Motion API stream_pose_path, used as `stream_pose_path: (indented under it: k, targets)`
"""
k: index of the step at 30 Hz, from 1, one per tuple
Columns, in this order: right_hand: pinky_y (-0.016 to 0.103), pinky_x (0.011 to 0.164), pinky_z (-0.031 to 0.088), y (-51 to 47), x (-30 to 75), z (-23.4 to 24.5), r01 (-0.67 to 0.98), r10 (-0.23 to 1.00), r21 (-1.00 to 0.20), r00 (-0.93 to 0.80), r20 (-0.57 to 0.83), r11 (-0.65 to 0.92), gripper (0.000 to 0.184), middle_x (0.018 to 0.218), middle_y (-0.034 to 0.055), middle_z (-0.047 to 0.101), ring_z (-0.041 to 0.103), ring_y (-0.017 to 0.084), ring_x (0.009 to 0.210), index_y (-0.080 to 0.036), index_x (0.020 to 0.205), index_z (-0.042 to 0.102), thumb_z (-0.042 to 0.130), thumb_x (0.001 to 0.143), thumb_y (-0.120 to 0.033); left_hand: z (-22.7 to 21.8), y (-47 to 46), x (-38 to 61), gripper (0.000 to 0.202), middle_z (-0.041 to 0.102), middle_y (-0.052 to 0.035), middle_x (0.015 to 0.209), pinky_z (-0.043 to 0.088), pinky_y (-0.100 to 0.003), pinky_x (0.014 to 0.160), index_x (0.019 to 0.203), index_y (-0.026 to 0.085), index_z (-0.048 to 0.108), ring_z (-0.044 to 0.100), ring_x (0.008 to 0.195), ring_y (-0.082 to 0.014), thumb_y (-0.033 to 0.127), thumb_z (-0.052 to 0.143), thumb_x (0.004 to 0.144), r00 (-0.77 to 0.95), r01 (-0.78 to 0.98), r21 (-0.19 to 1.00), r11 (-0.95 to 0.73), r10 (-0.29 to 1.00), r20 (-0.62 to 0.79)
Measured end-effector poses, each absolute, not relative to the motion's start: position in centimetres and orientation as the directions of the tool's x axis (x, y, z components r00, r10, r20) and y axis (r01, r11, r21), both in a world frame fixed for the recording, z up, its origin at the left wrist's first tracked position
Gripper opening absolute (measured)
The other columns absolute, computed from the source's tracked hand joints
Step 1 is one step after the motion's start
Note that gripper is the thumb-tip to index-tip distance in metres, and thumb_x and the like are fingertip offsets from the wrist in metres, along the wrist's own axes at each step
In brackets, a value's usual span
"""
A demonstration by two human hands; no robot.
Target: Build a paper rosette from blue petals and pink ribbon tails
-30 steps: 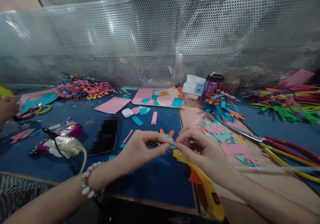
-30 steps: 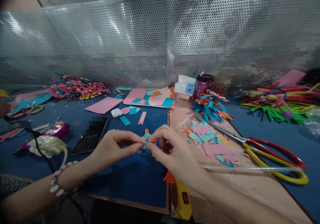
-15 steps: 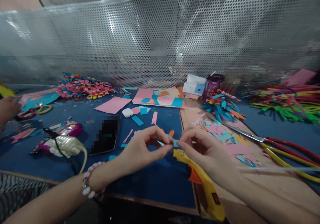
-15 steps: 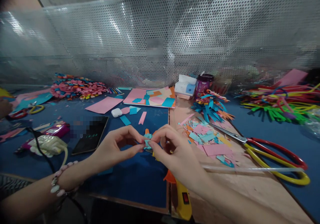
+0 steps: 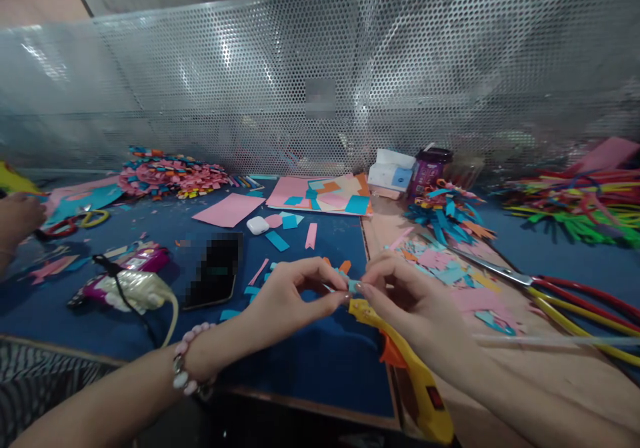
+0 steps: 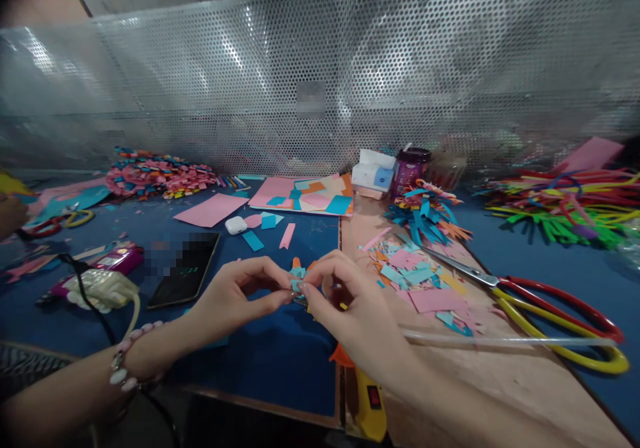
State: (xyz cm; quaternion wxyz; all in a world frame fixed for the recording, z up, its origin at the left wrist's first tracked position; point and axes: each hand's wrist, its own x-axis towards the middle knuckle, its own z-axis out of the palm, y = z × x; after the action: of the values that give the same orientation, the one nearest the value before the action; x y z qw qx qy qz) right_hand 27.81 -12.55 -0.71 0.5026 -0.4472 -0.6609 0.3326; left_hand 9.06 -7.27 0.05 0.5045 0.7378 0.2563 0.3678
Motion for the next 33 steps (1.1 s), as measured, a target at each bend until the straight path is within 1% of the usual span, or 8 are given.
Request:
stream_pose_path:
  k: [5,13,16,20,25,33]
  targets:
    - [0.026,0.052,0.034,-12.53,27.70,-0.71,0.257,0.922,-0.886,-0.084,0.377,0.386,0.008,0.077,-0.0032,0.047,0.044,0.011,0.062,-0.026,0.083,0.058,0.058,0.089,-0.032,-0.01,-7.28,9.15,0.003,0.068,-0.0037,0.084,0.053,-0.022,0.076,0.078,0.013,0.062,0.064,0.078,-0.0115,0.013,0.065,0.077,0.596,0.013,0.927,-0.374,0.747,0.293]
    - [0.025,0.053,0.036,-12.41,27.74,-0.78,0.277,0.917,-0.874,-0.097,0.387,0.398,0.006,0.080,-0.0031,0.051,0.046,0.011,0.063,-0.027,0.084,0.058,0.058,0.089,-0.031,0.05,-7.40,9.12,0.005,0.067,-0.0041,0.083,0.053,-0.024,0.074,0.078,0.013,0.060,0.063,0.077,-0.0121,0.011,0.064,0.076,0.595,0.016,0.922,-0.386,0.745,0.301]
    - [0.025,0.052,0.035,-12.49,27.83,-0.73,0.295,0.910,-0.862,-0.099,0.402,0.413,0.004,0.083,-0.0033,0.053,0.045,0.010,0.062,-0.028,0.088,0.059,0.059,0.088,-0.032,-0.04,-7.38,9.11,0.005,0.067,-0.0043,0.084,0.053,-0.023,0.074,0.079,0.013,0.060,0.063,0.077,-0.0118,0.011,0.064,0.076,0.597,0.010,0.920,-0.393,0.740,0.310]
    - [0.025,0.050,0.035,-12.66,27.88,-0.50,0.330,0.897,-0.835,-0.119,0.426,0.440,0.005,0.085,-0.0026,0.054,0.043,0.009,0.059,-0.027,0.090,0.059,0.059,0.088,-0.032,-0.09,-7.30,9.11,0.005,0.067,-0.0040,0.084,0.053,-0.022,0.075,0.080,0.013,0.061,0.063,0.078,-0.0116,0.010,0.064,0.076,0.604,0.004,0.917,-0.398,0.732,0.315]
    - [0.025,0.051,0.036,-12.76,27.87,-0.52,0.339,0.900,-0.834,-0.147,0.410,0.435,0.005,0.091,-0.0011,0.054,0.045,0.010,0.062,-0.027,0.092,0.059,0.058,0.089,-0.031,-0.05,-7.30,9.07,0.004,0.067,-0.0041,0.085,0.053,-0.022,0.075,0.081,0.013,0.061,0.063,0.079,-0.0118,0.012,0.063,0.078,0.607,0.024,0.912,-0.410,0.731,0.313]
    - [0.025,0.051,0.036,-12.66,27.84,-0.56,0.340,0.885,-0.817,-0.161,0.437,0.466,0.004,0.087,-0.0022,0.054,0.045,0.009,0.060,-0.028,0.088,0.060,0.056,0.090,-0.028,-0.20,-7.35,9.18,0.004,0.068,-0.0051,0.084,0.053,-0.024,0.076,0.081,0.012,0.061,0.064,0.077,-0.0123,0.014,0.063,0.078,0.612,0.041,0.908,-0.417,0.729,0.307]
